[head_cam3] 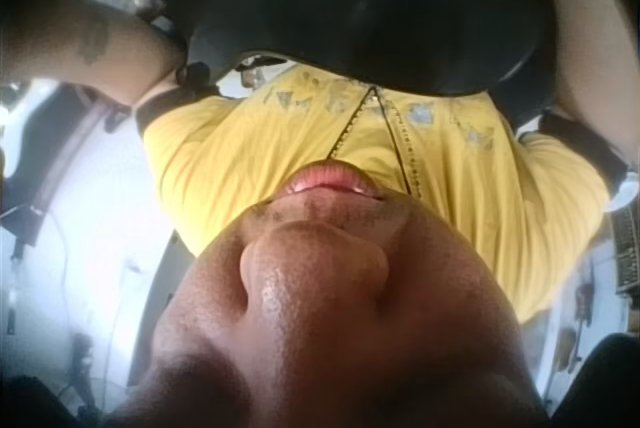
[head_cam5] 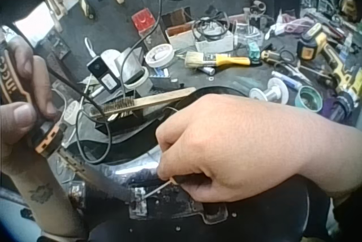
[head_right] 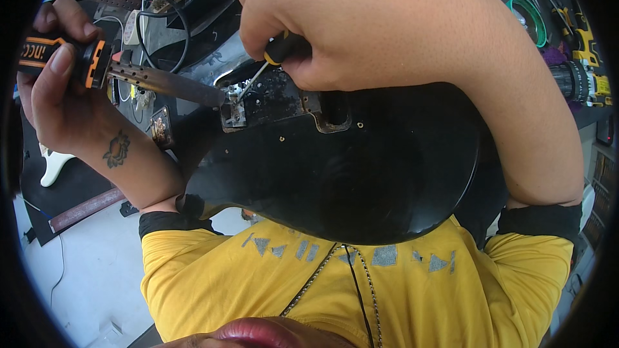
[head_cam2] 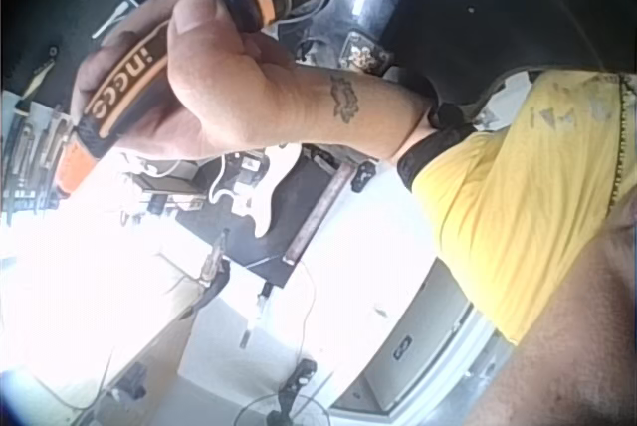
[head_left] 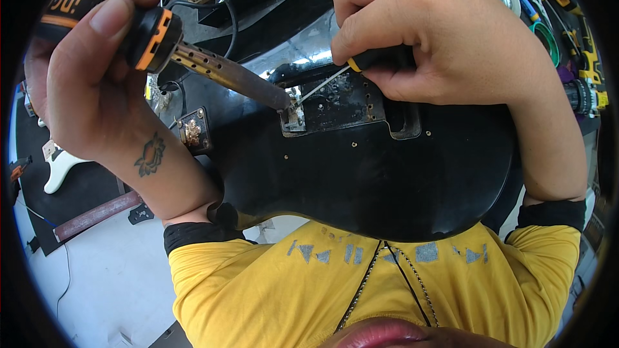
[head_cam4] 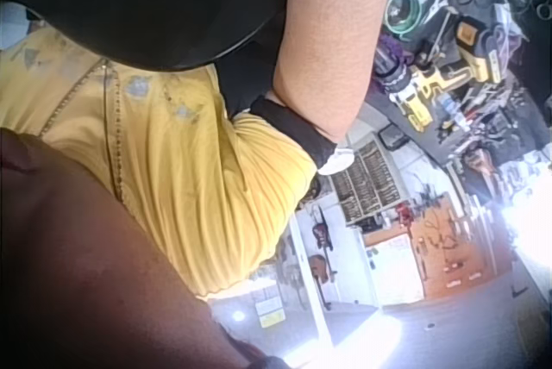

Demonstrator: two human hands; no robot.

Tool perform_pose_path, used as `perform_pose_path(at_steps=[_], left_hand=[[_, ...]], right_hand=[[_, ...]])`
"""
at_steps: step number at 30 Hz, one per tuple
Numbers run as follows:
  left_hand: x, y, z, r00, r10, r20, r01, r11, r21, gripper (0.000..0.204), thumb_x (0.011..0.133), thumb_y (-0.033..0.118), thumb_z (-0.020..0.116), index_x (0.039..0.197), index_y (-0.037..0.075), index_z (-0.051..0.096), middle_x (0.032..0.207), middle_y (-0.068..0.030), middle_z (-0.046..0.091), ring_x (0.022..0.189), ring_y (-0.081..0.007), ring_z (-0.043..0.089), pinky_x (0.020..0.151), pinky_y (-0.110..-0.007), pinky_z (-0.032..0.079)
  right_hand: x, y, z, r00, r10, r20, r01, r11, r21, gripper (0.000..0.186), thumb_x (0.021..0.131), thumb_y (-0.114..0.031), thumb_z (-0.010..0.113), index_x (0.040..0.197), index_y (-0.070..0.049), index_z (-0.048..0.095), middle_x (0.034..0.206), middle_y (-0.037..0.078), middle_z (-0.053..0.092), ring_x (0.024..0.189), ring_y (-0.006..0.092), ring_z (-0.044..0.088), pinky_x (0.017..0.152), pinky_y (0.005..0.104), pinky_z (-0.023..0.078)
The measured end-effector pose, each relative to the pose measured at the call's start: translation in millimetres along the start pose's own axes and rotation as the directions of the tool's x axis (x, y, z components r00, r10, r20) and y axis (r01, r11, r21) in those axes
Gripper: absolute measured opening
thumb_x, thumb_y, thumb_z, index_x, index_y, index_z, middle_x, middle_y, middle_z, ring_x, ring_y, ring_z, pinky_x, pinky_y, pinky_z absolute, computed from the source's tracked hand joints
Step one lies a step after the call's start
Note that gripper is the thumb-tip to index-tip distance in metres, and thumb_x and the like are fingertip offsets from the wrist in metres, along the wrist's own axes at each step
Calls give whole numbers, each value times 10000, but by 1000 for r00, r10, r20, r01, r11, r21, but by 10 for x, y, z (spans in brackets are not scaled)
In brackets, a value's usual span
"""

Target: The person uses a soldering iron and a screwdriver to repair the electronics inside the body of an electric guitar.

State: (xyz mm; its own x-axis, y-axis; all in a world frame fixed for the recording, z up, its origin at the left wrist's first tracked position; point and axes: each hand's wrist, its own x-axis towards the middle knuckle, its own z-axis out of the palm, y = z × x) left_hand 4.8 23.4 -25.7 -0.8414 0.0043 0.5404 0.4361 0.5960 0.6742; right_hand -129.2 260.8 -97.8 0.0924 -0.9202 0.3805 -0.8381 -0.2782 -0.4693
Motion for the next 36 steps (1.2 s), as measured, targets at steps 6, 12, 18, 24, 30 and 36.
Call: perform_pose_path(at_steps=[6, 12, 18, 24, 30, 36], left_hand=[[-5, -33, -19, 999, 26, 22, -26, 1000, -13, 493, 756, 146, 638, 1160, -109, 518, 847, -261, 556, 784, -252, 567, 749, -262, 468], [0, -3, -10, 1000, -5, 12, 4, 999, 38, 511, 744, 163, 646, 1160, -109, 522, 845, -251, 562, 767, -247, 574, 723, -250, 471], [10, -14, 6, 1000, 17, -7, -16, 999, 43, 514, 736, 170, 646, 1151, -109, 529, 845, -255, 565, 755, -249, 586, 679, -245, 483], [3, -14, 10, 998, -10, -67, 13, 999, 51, 492, 739, 172, 632, 1131, -112, 540, 836, -244, 549, 777, -266, 599, 683, -283, 542], [-7, -50, -31, 994, 57, -89, -62, 997, -49, 495, 729, 174, 631, 1123, -114, 550, 895, -222, 517, 799, -285, 590, 706, -313, 555], [0, -68, -39, 996, 38, -77, -41, 999, -28, 509, 718, 173, 633, 1123, -122, 543, 883, -229, 520, 797, -293, 588, 719, -315, 546]], right_hand=[[21, -25, -26, 1000, 8, 6, -8, 1000, 4, 181, 793, -112, 752, 944, -12, 760, 871, 127, 666, 812, 296, 679, 697, 378, 559], [14, 123, 38, 1000, -8, 9, 8, 996, 88, 167, 787, -111, 753, 920, -10, 742, 870, 126, 660, 816, 303, 676, 699, 382, 557], [-17, 169, 136, 999, 10, -30, -8, 998, 63, 173, 784, -104, 757, 933, -16, 746, 878, 123, 658, 815, 305, 676, 694, 384, 554], [41, 13, -31, 1000, 30, -5, -29, 997, 74, 180, 782, -93, 764, 944, -16, 750, 878, 121, 659, 807, 296, 675, 684, 380, 553], [-6, 161, 143, 999, 30, -27, -28, 998, 58, 183, 787, -93, 765, 952, -15, 753, 884, 119, 665, 806, 289, 677, 685, 372, 556], [18, 2, 43, 1000, 27, -14, -27, 1000, 6, 194, 792, -99, 769, 965, -13, 755, 888, 118, 667, 809, 282, 679, 691, 368, 559]])
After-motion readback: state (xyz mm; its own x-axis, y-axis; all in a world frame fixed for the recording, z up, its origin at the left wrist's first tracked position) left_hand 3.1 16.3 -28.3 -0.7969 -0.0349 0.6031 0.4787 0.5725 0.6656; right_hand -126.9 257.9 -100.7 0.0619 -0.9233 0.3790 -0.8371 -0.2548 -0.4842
